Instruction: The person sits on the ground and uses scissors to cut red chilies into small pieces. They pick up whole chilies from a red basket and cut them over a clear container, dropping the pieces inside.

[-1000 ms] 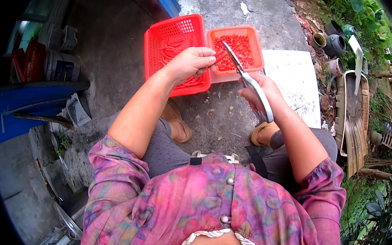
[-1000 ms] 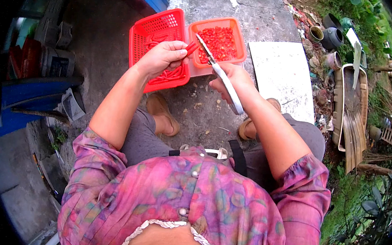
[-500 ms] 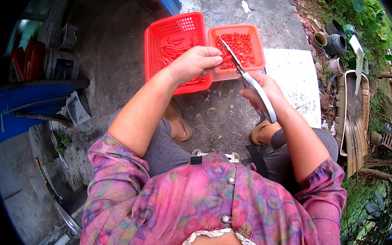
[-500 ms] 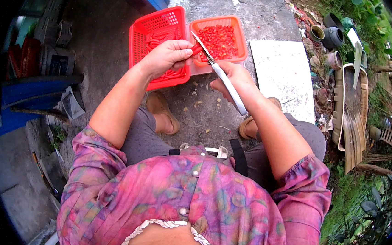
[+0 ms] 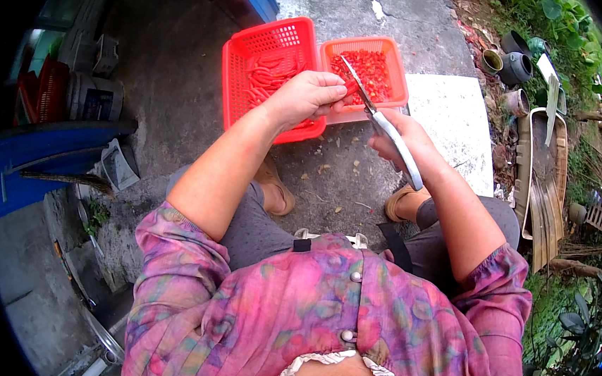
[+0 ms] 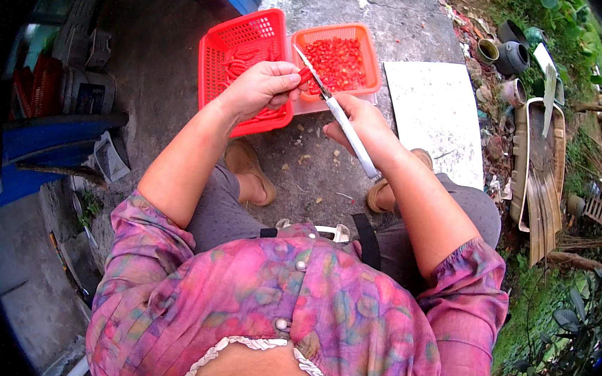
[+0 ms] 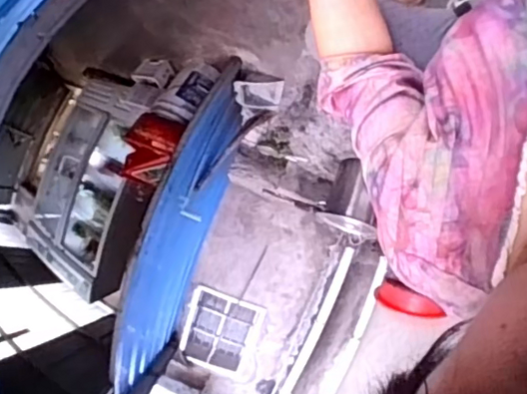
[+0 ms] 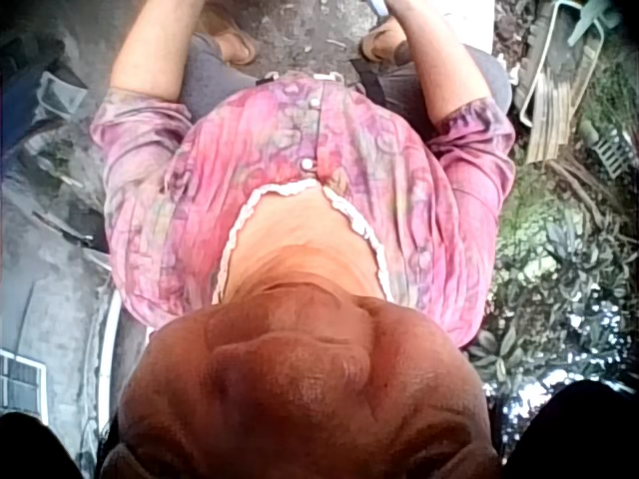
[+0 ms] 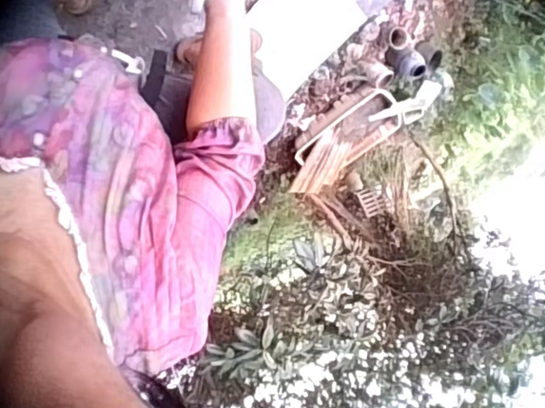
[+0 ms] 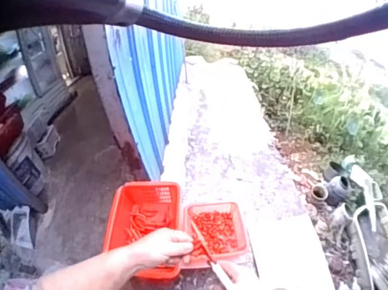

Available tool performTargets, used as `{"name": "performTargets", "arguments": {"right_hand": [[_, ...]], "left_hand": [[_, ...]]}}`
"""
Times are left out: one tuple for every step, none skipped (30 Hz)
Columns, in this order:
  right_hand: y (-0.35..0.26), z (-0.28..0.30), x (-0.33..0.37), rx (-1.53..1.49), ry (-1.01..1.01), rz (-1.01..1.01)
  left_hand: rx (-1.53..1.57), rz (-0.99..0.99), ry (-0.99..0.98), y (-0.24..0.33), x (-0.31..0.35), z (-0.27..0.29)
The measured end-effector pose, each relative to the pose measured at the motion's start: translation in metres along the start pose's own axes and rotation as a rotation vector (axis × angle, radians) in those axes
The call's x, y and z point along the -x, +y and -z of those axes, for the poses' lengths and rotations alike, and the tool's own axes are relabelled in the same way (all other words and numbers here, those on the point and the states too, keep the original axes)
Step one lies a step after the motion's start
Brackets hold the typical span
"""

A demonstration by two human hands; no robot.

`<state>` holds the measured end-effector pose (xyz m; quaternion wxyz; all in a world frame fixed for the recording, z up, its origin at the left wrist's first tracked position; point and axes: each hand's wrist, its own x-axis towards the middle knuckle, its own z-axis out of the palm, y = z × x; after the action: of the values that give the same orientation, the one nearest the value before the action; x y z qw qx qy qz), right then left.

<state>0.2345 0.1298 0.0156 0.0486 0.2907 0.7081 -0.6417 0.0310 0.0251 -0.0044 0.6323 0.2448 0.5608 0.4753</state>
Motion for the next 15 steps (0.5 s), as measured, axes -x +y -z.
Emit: {"name": "performTargets", "arguments": {"right_hand": [[-0.003,0.001,0.001,-0.020,-0.009,-0.056],[-0.007,0.003,0.002,-0.040,-0.018,-0.111],[-0.010,0.003,0.003,-0.061,-0.027,-0.167],[-0.013,0.003,0.004,-0.052,-0.017,-0.171],[-0.017,0.003,0.005,-0.042,-0.007,-0.173],[-0.019,0.003,0.005,-0.032,0.003,-0.174],[-0.019,0.003,0.004,-0.030,0.007,-0.187],[-0.019,0.002,0.004,-0.030,0.012,-0.200],[-0.019,0.002,0.004,-0.030,0.017,-0.214],[-0.015,0.002,0.002,-0.045,0.022,-0.174],[-0.006,0.001,0.000,-0.060,0.029,-0.135],[0.000,0.001,-0.001,-0.075,0.036,-0.096],[0.003,0.003,0.000,-0.048,0.024,-0.072],[0.005,0.003,0.000,-0.022,0.010,-0.048],[0.006,0.003,0.000,0.003,-0.005,-0.024]], "left_hand": [[0.004,0.007,0.001,0.000,0.000,0.000],[0.008,0.003,-0.001,0.000,0.000,0.001],[0.011,-0.002,-0.003,0.001,0.001,0.003],[0.014,-0.007,-0.004,0.001,0.001,0.004],[0.015,-0.002,-0.007,0.001,0.001,0.004],[0.016,0.003,-0.010,0.001,0.001,0.005],[0.017,0.008,-0.012,0.001,0.001,0.006],[0.023,0.007,0.014,0.001,0.001,0.005],[0.029,0.005,0.040,0.000,0.002,0.004],[0.035,0.004,0.067,0.000,0.002,0.003],[0.033,-0.008,0.073,0.001,0.001,0.003],[0.032,-0.020,0.078,0.001,0.001,0.002],[0.030,-0.033,0.084,0.002,0.000,0.001],[0.011,-0.041,0.080,0.001,0.000,0.001],[-0.009,-0.049,0.077,0.001,-0.001,0.000]]}}
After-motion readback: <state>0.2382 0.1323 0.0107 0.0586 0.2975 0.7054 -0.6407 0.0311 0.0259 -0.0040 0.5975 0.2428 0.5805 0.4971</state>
